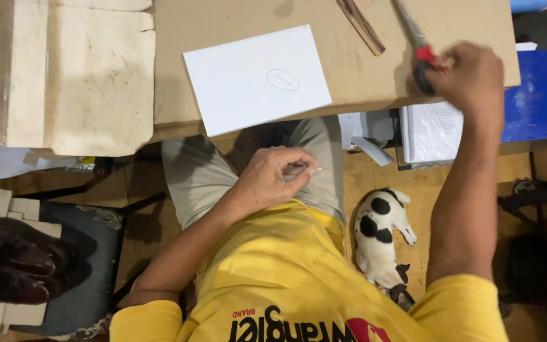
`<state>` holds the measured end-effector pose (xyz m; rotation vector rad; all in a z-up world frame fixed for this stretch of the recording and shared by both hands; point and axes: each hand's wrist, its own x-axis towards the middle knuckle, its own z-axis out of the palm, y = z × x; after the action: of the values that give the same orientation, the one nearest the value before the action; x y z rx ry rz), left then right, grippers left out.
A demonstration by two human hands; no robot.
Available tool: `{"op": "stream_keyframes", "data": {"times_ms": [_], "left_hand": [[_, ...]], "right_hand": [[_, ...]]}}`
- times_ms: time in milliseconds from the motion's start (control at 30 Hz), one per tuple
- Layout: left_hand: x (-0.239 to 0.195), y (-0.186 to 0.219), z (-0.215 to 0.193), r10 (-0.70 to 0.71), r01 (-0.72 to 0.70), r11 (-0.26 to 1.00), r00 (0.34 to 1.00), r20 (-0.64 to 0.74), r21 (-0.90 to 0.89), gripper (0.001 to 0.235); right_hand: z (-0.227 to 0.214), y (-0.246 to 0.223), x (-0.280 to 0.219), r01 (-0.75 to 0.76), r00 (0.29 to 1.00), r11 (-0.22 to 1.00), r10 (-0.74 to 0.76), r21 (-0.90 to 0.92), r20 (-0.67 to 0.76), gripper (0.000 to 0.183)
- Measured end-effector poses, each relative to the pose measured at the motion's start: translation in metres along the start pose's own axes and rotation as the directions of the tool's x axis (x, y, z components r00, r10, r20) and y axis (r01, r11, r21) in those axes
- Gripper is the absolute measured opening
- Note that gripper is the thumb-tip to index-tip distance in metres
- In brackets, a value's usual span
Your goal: Manually assembling small paper packages or cards by folding paper, cutting ribbon, and trimming with a knife.
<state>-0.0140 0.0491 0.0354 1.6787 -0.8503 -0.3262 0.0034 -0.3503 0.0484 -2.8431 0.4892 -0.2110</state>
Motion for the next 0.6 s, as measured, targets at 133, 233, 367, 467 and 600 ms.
{"op": "stream_keyframes", "data": {"times_ms": [133, 233, 367, 467, 600], "left_hand": [[-0.006, -0.002, 0.003, 0.052, -0.050, 0.998, 0.996, -0.066, 0.040, 0.007], [0.000, 0.012, -0.002, 0.060, -0.066, 0.997, 0.991, -0.119, -0.048, 0.007], [0.014, 0.014, 0.010, 0.061, -0.107, 0.984, 0.954, -0.293, -0.143, 0.008], [0.025, 0.002, 0.017, 0.046, -0.159, 0.933, 0.942, -0.332, -0.322, 0.010], [0.037, -0.002, -0.018, 0.307, -0.242, 0.931, 0.925, -0.225, 0.274, 0.028]], "right_hand": [[-0.014, -0.031, 0.029, -0.291, 0.923, 0.882, 0.158, 0.371, 0.350, 0.020], [-0.046, -0.066, 0.011, -0.217, 0.904, 0.917, 0.060, 0.334, 0.424, 0.016], [-0.011, -0.086, -0.056, 0.301, 0.929, 0.845, -0.365, 0.441, 0.065, 0.012], [0.043, -0.127, -0.122, 0.216, 0.895, 0.505, -0.444, 0.836, 0.037, 0.058], [0.113, -0.120, -0.163, -0.109, 0.992, 0.249, -0.039, 0.962, 0.122, 0.018]]}}
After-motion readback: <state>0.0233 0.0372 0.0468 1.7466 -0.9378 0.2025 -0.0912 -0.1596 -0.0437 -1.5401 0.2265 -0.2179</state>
